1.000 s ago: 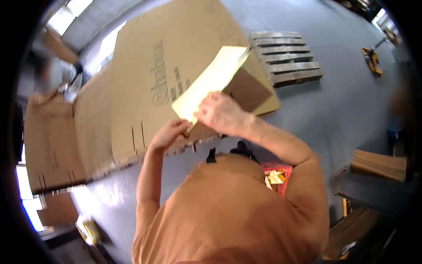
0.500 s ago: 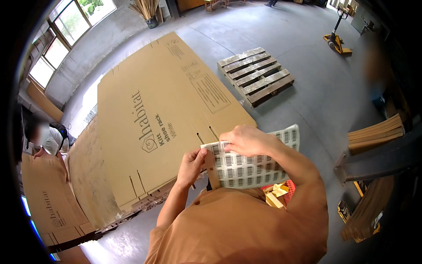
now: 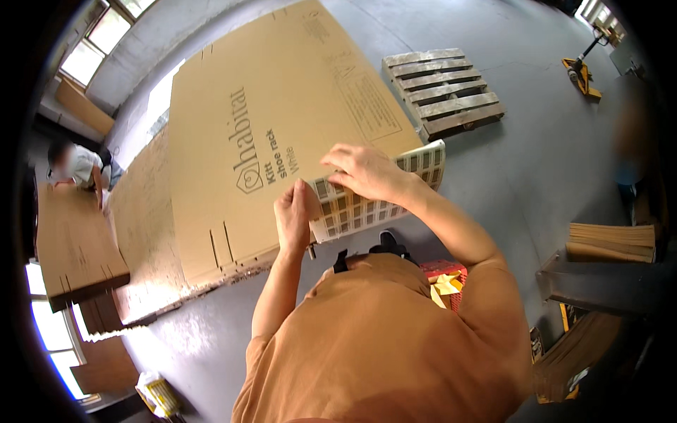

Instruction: The person applies barcode stickers to a stack of large cardboard boxes. They peel individual labels from a sheet and press them onto the top surface of the boxes, working through the stack one by one.

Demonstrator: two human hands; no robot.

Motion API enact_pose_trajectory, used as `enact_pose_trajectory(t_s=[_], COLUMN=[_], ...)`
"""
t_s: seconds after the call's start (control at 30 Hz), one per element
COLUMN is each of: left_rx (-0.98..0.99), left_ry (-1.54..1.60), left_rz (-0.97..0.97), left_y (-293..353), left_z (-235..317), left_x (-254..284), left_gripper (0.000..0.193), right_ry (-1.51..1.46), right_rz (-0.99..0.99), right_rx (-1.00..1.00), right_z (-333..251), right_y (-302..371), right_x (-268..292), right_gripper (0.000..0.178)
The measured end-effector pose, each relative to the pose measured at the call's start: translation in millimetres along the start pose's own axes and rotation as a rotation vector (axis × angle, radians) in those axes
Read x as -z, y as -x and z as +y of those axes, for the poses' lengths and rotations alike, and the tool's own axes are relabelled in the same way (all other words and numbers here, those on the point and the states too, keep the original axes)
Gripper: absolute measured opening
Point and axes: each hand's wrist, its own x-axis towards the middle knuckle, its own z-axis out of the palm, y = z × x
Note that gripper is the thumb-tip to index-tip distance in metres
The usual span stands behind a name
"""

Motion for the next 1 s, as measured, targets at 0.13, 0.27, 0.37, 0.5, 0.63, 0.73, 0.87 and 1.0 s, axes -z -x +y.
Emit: enact_pose_trajectory(t_s=[0.13,0.27,0.37,0.5,0.63,0.73,0.87,1.0], left_rx=[0.016,0.067,0.106,0.18,0.248,0.251,0.088,-0.154], left_ry=[0.075,0.1,0.118,0.233,0.265,0.171,-0.27,-0.522], left_rz=[0.067,0.084,0.073,0.082,0.115,0.117,0.113,-0.073], left_y=[1,-3,-6,-11,-14,-19,-27,-25], left_z=[-7,-11,-14,-15,-16,-21,-33,-35], left_x=[0,-1,-1,-6,-10,-10,-4,-25], left_gripper=[0.04,0.039,0.038,0.035,0.034,0.035,0.033,0.023], right_ry=[0.103,0.223,0.311,0.389,0.39,0.272,-0.303,-0.39], right_rz=[0.109,0.081,0.158,0.168,0.162,0.143,0.078,-0.139], right_rx=[0.141,0.167,0.203,0.249,0.284,0.256,-0.119,-0.42], right_z=[-4,-1,2,2,0,3,8,79], right_y=[-7,-5,-3,3,9,8,-20,-86], right_x=[-10,-20,-27,-26,-27,-24,10,38], right_gripper=[0.024,0.019,0.018,0.016,0.018,0.011,0.006,0.01])
